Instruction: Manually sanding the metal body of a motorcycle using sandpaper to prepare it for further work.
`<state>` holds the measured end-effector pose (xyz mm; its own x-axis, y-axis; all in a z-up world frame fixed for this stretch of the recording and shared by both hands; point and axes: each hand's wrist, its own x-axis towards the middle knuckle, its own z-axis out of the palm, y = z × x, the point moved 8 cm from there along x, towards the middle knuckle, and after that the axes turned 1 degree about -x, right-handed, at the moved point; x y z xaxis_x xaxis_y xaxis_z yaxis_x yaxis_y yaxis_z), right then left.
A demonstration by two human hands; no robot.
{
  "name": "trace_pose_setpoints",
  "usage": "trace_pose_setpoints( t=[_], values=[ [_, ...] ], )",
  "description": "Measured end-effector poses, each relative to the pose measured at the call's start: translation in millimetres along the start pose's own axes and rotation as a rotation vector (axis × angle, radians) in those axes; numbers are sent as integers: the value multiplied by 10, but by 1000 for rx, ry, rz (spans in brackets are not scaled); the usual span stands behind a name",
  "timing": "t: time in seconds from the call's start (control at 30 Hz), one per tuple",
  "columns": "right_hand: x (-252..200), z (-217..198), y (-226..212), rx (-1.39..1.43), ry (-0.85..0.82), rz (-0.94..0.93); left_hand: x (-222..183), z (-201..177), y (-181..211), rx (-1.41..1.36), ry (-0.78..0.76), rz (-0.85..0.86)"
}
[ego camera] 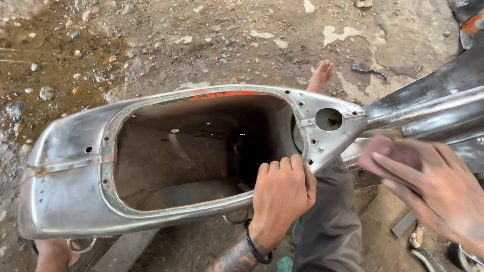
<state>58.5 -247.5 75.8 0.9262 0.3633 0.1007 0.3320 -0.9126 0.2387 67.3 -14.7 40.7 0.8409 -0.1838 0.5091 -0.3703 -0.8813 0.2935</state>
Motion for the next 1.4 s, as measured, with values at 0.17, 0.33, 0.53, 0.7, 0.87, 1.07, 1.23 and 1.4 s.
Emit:
trace_pose_setpoints(
  t=[0.17, 0.33, 0.53, 0.7, 0.87, 1.07, 1.23, 1.4],
  values=[
    [-1086, 1021, 395, 221, -256, 335, 112, -17, -11, -65, -130, -47],
    [-1881, 1734, 437, 635, -216, 501, 352, 200, -59, -168, -214, -145],
    [-2237, 1619, 364, 774, 69, 340, 571, 722, 234, -1, -272, -112],
    [-2438, 1207, 209, 955, 170, 364, 202, 513, 470, 96, -166, 76],
    [-2847, 1077, 66, 1006, 186, 398, 50, 320, 267, -93, -357, 138],
    [-3189, 720, -239, 984, 215, 382, 116, 262, 190, -164, -502, 93],
    [-3649, 525, -331, 990, 206, 498, 75, 413, 73, -122, -391, 123],
    [-3983, -162, -418, 874, 325, 742, 119, 442, 32, -127, -157, 167]
  ],
)
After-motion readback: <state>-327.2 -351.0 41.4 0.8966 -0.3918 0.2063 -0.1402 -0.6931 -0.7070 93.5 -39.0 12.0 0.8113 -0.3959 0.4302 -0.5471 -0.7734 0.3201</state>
